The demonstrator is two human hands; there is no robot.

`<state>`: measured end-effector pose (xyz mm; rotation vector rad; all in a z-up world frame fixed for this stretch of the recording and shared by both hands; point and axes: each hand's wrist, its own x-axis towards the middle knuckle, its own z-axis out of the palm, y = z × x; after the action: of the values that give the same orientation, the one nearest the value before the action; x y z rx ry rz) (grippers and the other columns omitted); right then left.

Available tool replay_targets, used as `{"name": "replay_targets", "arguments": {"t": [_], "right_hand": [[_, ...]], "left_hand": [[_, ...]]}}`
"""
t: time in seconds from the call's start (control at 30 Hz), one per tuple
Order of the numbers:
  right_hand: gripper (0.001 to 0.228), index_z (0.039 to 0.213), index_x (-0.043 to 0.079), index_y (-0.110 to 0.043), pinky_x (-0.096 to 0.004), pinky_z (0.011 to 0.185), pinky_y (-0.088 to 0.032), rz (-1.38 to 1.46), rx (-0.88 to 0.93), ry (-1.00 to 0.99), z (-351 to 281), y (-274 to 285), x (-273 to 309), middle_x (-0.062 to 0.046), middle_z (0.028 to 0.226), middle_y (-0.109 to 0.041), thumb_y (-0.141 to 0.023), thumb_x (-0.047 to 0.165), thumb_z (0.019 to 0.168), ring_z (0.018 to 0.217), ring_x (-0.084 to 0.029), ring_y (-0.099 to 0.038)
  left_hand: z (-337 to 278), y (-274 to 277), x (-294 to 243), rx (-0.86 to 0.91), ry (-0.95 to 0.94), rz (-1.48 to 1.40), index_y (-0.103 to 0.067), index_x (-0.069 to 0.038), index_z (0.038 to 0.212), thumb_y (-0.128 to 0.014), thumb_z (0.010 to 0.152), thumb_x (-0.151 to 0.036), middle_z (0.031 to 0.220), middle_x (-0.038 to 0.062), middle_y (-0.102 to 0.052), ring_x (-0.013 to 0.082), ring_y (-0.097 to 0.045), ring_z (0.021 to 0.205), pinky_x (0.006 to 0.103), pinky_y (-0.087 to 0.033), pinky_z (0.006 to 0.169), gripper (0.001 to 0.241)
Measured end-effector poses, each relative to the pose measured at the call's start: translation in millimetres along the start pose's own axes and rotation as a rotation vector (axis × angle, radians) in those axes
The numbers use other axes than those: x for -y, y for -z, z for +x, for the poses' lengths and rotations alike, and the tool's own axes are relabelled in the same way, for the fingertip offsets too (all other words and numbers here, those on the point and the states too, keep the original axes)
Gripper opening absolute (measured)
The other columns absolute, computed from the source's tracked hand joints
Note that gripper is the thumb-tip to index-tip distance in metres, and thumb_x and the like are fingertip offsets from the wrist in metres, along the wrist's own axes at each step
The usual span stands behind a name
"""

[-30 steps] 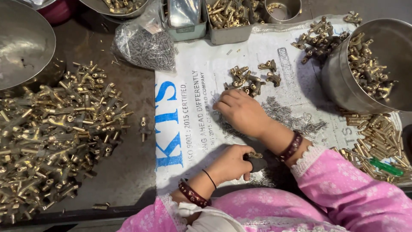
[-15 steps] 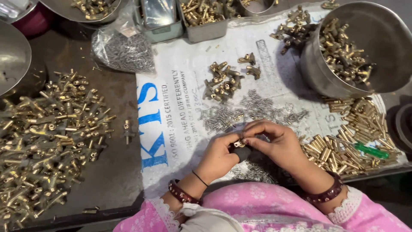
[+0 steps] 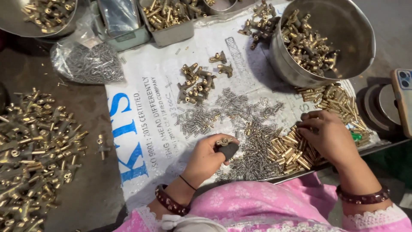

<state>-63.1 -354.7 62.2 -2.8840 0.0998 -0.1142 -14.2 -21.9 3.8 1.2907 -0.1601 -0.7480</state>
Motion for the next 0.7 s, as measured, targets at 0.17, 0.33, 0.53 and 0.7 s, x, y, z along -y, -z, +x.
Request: {"name": "replay_targets", "arguments": {"t": [0.17,0.33,0.53,0.7], "right_hand": [[0.025,0.101,0.007,-0.080,-0.041,0.094,-0.053,-0.016,0.097,-0.039,9.7,0.7,4.6,-0.008,0.114,-0.073,-0.077,0.018,0.079,0.106,-0.030,-0.065],[0.028,0.103,0.006,-0.078,-0.043,0.092,-0.053,-0.078,-0.007,0.022,24.4,-8.1,24.3,-0.011,0.114,-0.072,-0.077,0.018,0.077,0.106,-0.034,-0.065],[0.026,0.115,0.009,-0.072,-0.036,0.080,-0.058,0.279,0.107,-0.276,44.4,5.2,81.2,-0.007,0.113,-0.075,-0.074,0.021,0.092,0.089,-0.022,-0.073],[0.017,0.102,0.004,-0.077,-0.028,0.085,-0.056,0.949,0.303,0.023,28.5,-39.5,118.8,-0.005,0.103,-0.072,-0.077,0.004,0.086,0.096,-0.014,-0.070]], "left_hand": [[2.5,4.5,-13.5,-0.024,0.138,0.067,-0.074,-0.006,0.117,-0.060,0.088,0.009,0.087,0.007,-0.073,0.0071,-0.062,0.058,0.0205,-0.044,0.046,0.035],[-4.5,11.3,-6.7,-0.002,0.112,0.083,-0.074,-0.007,0.119,-0.055,0.086,0.012,0.085,0.006,-0.071,0.0048,-0.063,0.061,0.0183,-0.044,0.047,0.042],[-4.3,10.8,-11.0,0.005,0.125,0.103,-0.068,-0.009,0.127,-0.053,0.087,0.011,0.087,0.003,-0.072,0.0045,-0.065,0.061,0.0185,-0.045,0.046,0.048],[0.5,15.6,0.6,-0.003,0.106,0.083,-0.065,-0.006,0.132,-0.058,0.091,0.004,0.079,0.006,-0.069,0.0059,-0.064,0.057,0.0197,-0.044,0.045,0.043]]}}
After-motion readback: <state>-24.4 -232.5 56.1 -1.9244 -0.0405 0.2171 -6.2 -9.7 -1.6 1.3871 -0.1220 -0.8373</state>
